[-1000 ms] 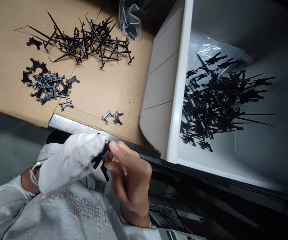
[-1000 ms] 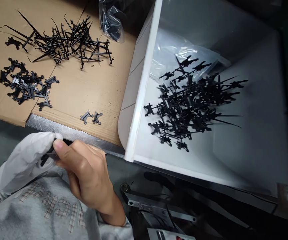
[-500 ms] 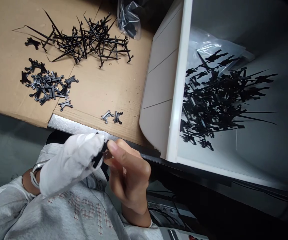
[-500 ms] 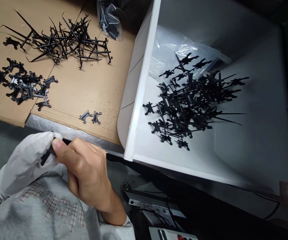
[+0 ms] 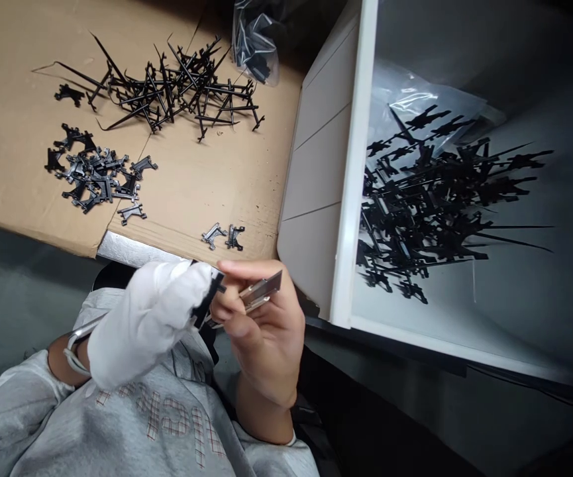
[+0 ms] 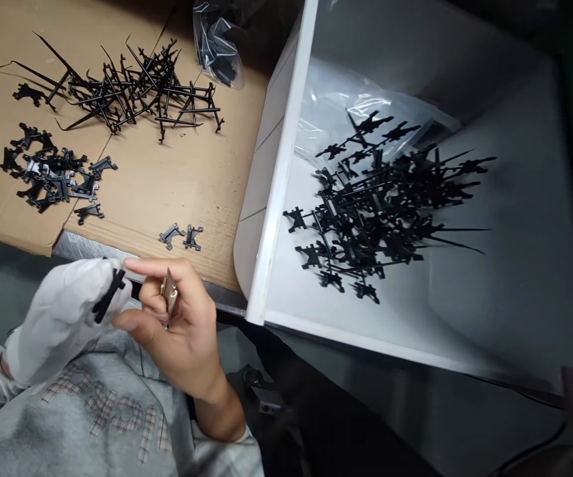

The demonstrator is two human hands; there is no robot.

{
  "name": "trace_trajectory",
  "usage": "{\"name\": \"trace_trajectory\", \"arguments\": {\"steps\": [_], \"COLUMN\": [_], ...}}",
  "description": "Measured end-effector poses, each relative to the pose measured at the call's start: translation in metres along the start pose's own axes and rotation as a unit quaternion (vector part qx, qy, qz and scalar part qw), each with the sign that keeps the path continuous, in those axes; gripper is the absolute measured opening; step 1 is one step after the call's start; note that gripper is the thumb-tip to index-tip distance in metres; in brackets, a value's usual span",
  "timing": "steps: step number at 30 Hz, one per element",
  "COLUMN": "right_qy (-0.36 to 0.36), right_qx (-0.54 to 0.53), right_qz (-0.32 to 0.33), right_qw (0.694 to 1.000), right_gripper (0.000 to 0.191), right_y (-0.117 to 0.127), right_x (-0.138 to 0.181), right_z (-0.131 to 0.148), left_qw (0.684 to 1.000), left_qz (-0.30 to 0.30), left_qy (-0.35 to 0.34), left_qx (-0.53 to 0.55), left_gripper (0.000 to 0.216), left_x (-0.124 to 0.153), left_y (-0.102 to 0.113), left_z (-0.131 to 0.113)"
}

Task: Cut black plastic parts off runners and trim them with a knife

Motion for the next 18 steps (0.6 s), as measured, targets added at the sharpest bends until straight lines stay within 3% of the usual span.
{"name": "trace_trajectory", "arguments": {"steps": [6,10,13,18], "right_qy": [-0.109,-0.154,-0.154,-0.110], "right_qx": [-0.054,-0.114,-0.135,-0.104], "right_qz": [-0.022,-0.015,-0.011,0.040], "right_qw": [0.992,0.981,0.979,0.988], "right_gripper": [0.017,0.009,0.012,0.016], "right_y": [-0.002,-0.004,-0.006,-0.010], "right_x": [-0.003,0.001,0.001,0.000], "right_z": [-0.017,-0.021,-0.022,-0.021], "left_qw": [0.995,0.999,1.000,1.000], "left_qz": [-0.030,-0.011,0.016,-0.004], "left_qy": [-0.069,-0.013,0.010,-0.014], "left_qx": [-0.063,-0.031,-0.001,-0.010], "left_gripper": [0.021,0.033,0.038,0.036], "left_x": [0.010,0.006,0.000,-0.004], "left_y": [0.005,0.000,-0.006,-0.002], "left_z": [-0.002,0.002,-0.005,-0.013]}}
Point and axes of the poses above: each hand's wrist, its own x-axis away from the middle knuckle, its own y-axis out of the back of the hand, z = x × y, the point moved 8 cm from there along -x, towards the middle knuckle, and after that the axes turned 9 degrees about -z, right-handed, at the moved point
